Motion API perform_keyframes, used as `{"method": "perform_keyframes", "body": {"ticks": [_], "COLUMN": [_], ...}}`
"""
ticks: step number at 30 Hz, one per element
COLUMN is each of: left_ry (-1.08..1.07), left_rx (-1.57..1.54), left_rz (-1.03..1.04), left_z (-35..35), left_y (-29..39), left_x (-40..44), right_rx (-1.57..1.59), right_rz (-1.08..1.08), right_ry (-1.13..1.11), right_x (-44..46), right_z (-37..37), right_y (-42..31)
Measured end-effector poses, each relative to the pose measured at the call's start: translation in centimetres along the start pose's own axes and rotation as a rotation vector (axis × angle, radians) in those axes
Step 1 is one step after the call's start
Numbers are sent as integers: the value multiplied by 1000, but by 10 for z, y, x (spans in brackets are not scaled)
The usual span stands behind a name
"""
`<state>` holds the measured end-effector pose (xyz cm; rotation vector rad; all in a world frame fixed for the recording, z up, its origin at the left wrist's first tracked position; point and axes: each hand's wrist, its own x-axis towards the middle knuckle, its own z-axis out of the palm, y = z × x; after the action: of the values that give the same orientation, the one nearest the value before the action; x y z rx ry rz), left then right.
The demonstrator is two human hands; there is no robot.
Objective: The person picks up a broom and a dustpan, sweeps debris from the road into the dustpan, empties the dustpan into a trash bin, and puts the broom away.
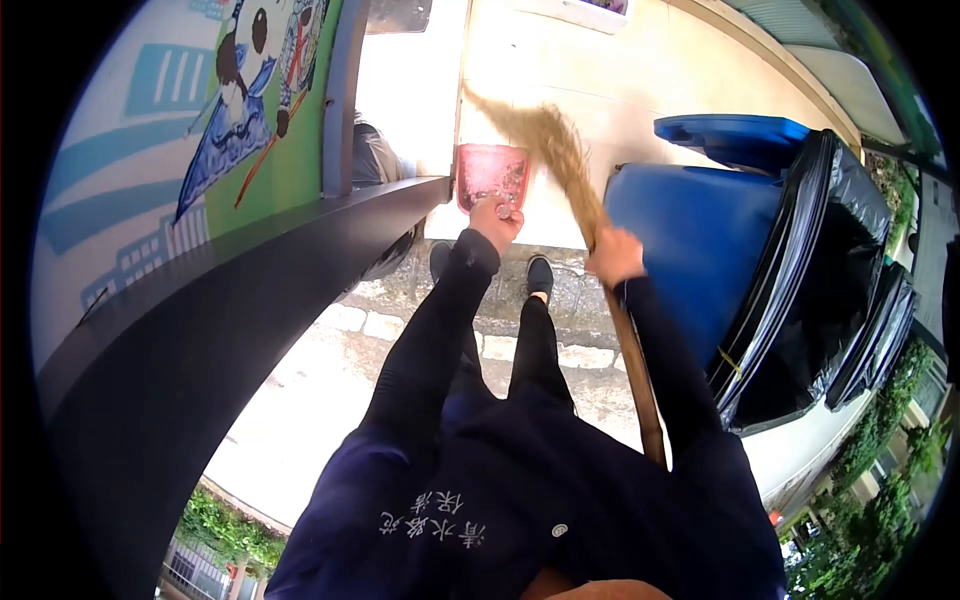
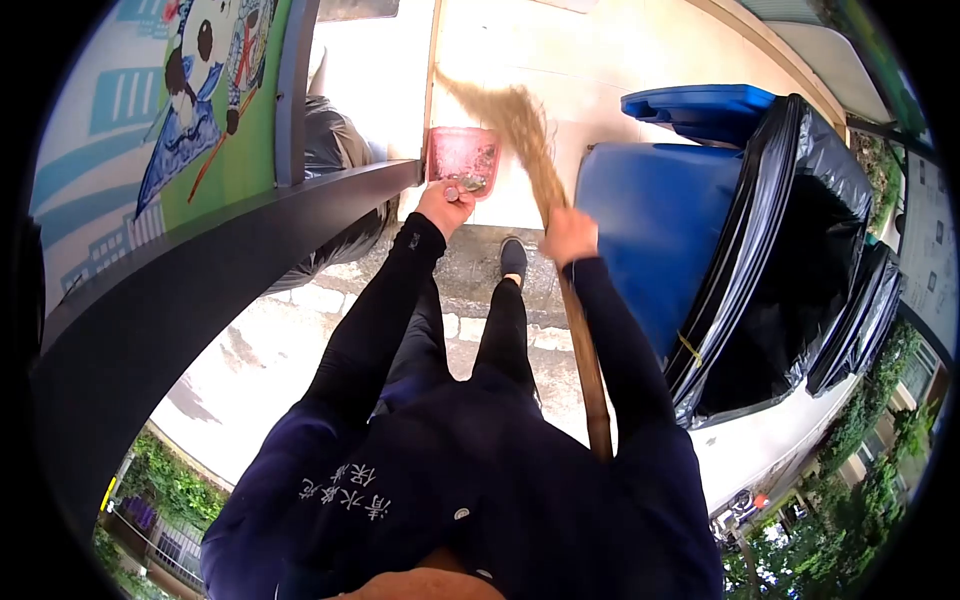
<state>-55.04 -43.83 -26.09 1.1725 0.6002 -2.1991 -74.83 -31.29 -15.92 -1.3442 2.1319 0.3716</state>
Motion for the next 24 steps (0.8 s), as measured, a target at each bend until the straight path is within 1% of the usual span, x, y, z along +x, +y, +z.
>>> {"method": "perform_keyframes", "body": {"ticks": [1,2,3,4,5,7,8,9,11,12,13,15,16,17,18,19,20,21,22,24], "left_ry": [76,-36,11,59,57,-159,-157,-158,30,34,71,193,202,245,288,189,194,238,278,315], "left_rx": [40,-11,-31,-50,-59,272,269,418,70,67,94,106,106,142,176,96,97,111,129,91], "left_rz": [-16,-44,-55,-64,-64,78,87,130,-17,-9,-38,-30,-29,-18,-10,-154,-157,-128,-101,-155], "left_z": [-1,-12,-12,-12,-19,-40,-46,-55,-71,-81,-92,-113,-120,-124,-135,-163,-170,-173,-175,-179], "left_y": [1,7,10,12,9,2,-4,-14,-31,-35,-38,-55,-63,-65,-65,-57,-58,-59,-56,-51], "left_x": [2,5,3,0,-3,-8,-19,-28,-40,-47,-56,-78,-87,-92,-92,-86,-90,-92,-92,-94], "right_rx": [-8,45,141,161,176,210,239,262,272,299,302,399,376,351,352,327,302,314,228,225], "right_rz": [-22,-37,14,61,69,173,221,242,287,291,336,357,328,348,347,331,319,283,312,306], "right_ry": [-88,-69,-165,-211,-224,-231,-175,-119,-33,14,12,70,64,10,9,-19,-53,-37,-167,-200], "right_x": [-30,-67,-99,-131,-163,-211,-224,-222,-200,-177,-145,-83,-57,-37,-28,-21,-22,-29,-39,-90], "right_z": [7,-1,-7,-14,-24,-38,-52,-51,-54,-46,-44,-33,-26,-24,-22,-18,-9,4,18,58], "right_y": [3,2,6,5,5,4,-1,4,13,24,32,54,66,73,76,78,82,82,79,59]}}
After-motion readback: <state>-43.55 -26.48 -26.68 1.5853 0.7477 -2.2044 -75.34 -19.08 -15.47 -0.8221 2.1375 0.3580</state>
